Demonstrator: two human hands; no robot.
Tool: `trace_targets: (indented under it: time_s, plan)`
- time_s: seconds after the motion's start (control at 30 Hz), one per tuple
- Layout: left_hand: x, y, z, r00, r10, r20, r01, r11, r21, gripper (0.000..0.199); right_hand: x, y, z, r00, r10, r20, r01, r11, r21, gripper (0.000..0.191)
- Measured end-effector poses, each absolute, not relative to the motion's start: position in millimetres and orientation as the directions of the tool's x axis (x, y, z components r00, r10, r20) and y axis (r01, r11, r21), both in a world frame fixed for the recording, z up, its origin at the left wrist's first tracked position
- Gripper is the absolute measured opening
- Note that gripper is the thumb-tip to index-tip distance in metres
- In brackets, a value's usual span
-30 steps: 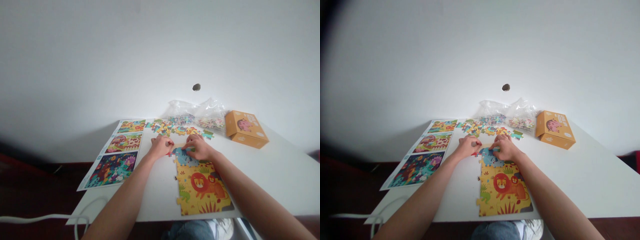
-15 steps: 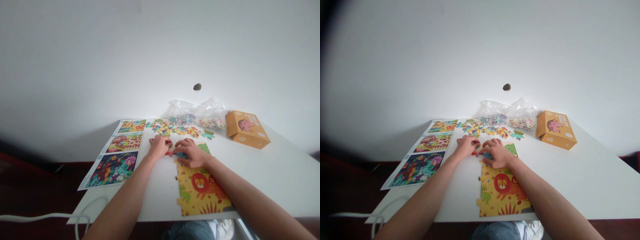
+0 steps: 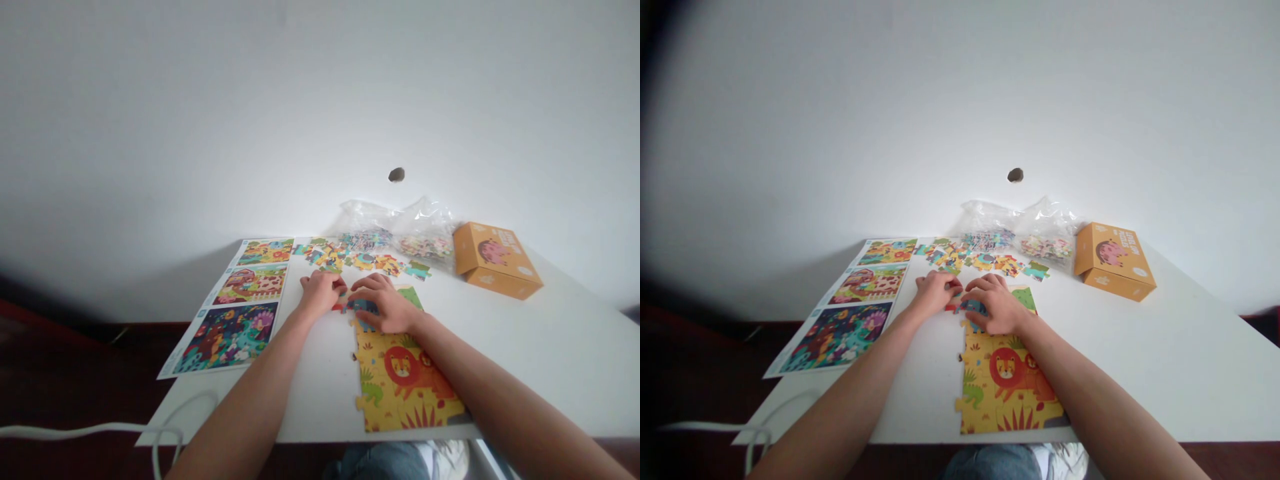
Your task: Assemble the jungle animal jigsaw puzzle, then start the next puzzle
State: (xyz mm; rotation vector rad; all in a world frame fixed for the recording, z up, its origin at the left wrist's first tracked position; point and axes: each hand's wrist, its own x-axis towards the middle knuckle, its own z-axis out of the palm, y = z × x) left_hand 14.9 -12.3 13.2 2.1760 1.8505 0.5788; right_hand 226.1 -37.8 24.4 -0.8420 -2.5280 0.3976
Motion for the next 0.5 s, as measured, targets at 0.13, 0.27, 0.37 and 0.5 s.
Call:
trace_targets:
  time_s: [0.13,0.27,0.37,0.5]
  plan:
    - [15.2,-11.5,10.8,0.125,0.978,0.165,0.884,-0.185,0.429,0.008,227.7,-33.9,21.7,-0.719,0.623,0.308,0.491,0.769,-0.410,0.033]
    - [15.6,-12.5,12.0,0.125,0.978,0.166,0.886,-0.185,0.426,0.010,228.2,-32.1,20.1,-0.695,0.643,0.321,0.503,0.754,-0.422,0.037]
    - [15.9,-13.5,14.5,0.125,0.979,0.161,0.886,-0.183,0.425,0.009,228.3,-31.9,19.1,-0.717,0.627,0.306,0.486,0.763,-0.426,0.039]
    - [16.6,-13.9,16.4,0.128,0.981,0.145,0.886,-0.179,0.428,0.008,227.7,-32.9,21.5,-0.687,0.626,0.368,0.463,0.768,-0.443,0.052]
